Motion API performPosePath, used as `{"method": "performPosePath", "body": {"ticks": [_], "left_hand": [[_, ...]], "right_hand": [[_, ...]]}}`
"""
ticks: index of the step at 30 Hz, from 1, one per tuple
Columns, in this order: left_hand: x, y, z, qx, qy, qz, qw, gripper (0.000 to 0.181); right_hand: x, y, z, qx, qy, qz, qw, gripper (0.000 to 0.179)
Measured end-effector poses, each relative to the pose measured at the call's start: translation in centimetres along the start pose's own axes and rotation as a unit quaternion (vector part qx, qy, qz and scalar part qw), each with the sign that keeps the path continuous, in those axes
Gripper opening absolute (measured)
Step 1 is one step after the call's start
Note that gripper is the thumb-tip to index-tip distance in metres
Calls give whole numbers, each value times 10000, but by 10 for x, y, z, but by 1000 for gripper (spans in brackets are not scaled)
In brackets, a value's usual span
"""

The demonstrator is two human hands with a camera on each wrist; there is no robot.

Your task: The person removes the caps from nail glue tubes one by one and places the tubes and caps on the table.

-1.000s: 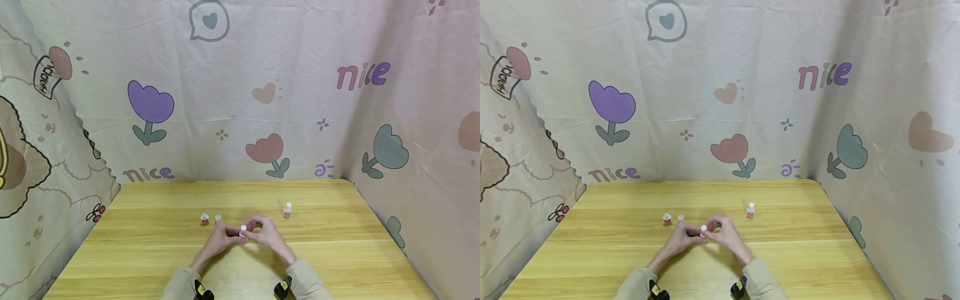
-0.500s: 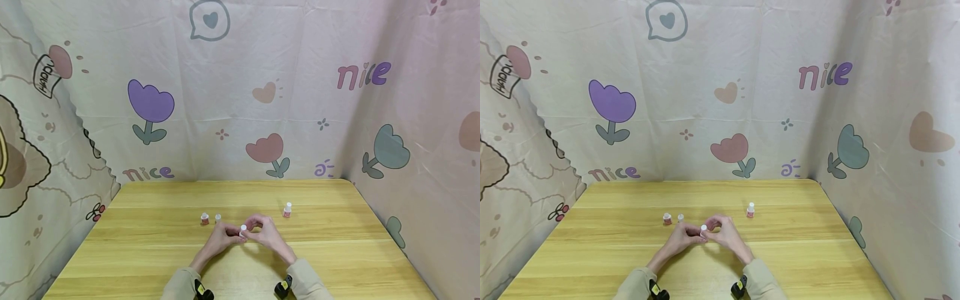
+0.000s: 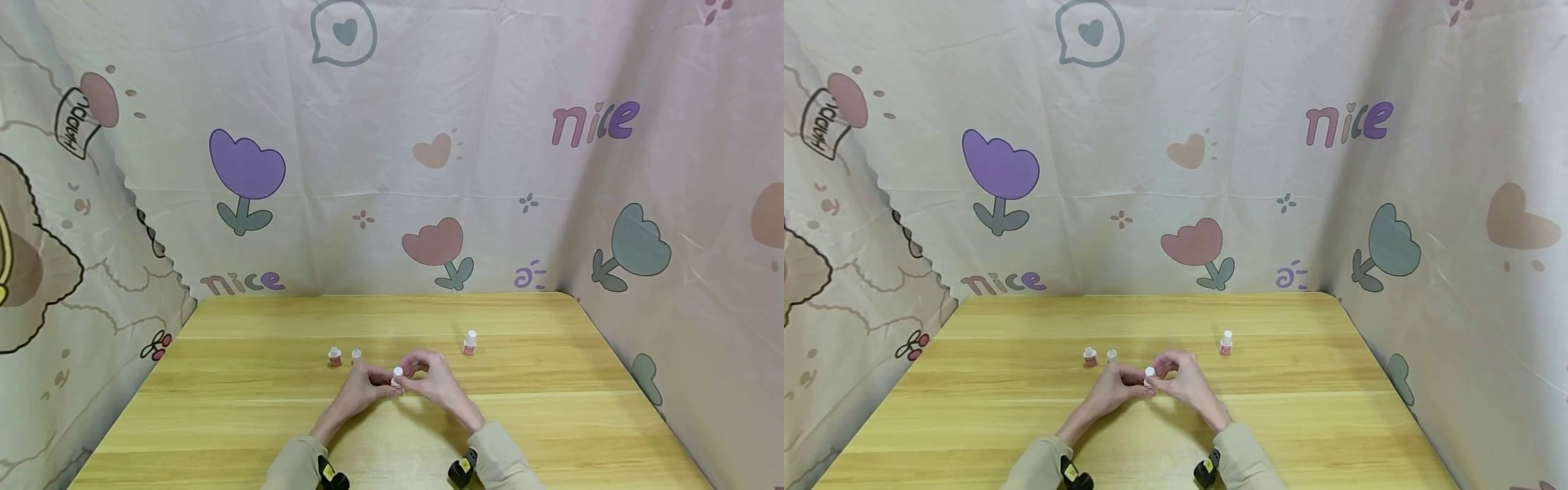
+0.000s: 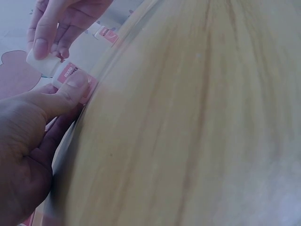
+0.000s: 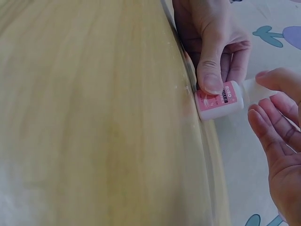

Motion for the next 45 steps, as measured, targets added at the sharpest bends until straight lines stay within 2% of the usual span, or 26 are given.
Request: {"method": "performPosePath", "body": {"ticks": [16, 24, 45], "left_hand": [[0, 0, -2, 42, 51, -3, 10000, 15], [0, 0, 0, 42, 62, 20, 10000, 14], [1, 0, -1, 88, 7, -24, 10000, 14]], "right_hand": [[-1, 2, 4, 50, -244, 23, 9997, 18], [-1, 0, 0, 53, 40, 38, 10000, 17], [0, 4, 3, 65, -290, 39, 9995, 17]]}}
Point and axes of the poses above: each hand's wrist, its own x-axis towards the middle knuckle, its own y-axis out of the palm, z = x × y, the point moved 8 cm from there along x, towards the middle knuckle, and after that the axes turned 14 degrees about -x, right-handed, at the moved point
